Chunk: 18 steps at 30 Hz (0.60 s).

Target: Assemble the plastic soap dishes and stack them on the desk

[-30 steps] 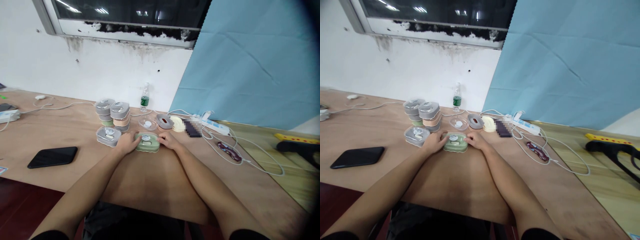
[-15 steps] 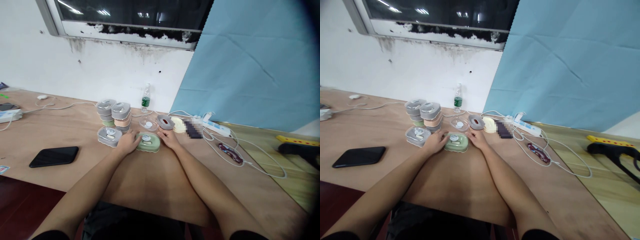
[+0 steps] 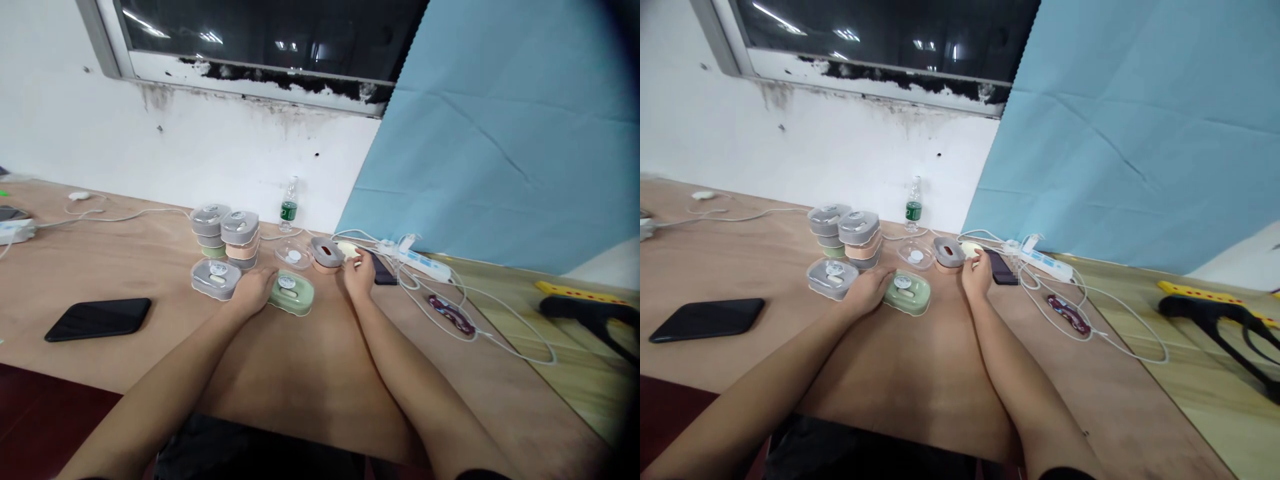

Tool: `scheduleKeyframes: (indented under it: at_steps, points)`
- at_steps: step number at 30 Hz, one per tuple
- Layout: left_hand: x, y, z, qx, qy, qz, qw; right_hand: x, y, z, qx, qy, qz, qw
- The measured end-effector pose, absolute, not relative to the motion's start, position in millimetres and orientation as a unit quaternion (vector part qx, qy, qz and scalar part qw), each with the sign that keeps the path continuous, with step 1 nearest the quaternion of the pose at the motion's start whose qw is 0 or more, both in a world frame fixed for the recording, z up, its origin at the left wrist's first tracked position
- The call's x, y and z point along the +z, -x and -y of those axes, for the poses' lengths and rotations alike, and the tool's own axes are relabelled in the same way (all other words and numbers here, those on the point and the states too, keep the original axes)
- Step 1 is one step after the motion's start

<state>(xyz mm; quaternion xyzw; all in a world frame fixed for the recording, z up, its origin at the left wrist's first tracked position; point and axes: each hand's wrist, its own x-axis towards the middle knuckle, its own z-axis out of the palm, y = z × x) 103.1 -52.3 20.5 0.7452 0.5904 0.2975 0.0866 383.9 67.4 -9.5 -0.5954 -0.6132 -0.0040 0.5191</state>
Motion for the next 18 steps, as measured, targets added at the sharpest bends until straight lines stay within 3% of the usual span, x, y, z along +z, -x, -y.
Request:
scheduleKeyframes:
  at_steps: [4, 10, 18]
  points:
    - [19, -103, 51, 0.299, -0.75, -0.583, 0.094, -11, -393, -73, -0.019, 0.628, 0.61, 0.484]
    - [20, -103, 52, 0.302, -0.751, -0.578, 0.101, -21, -400, -81, 0.058, 0.669, 0.634, 0.383]
    - [22, -104, 56, 0.294, -0.757, -0.575, 0.099, -25, -404, -88, 0.057, 0.671, 0.622, 0.4]
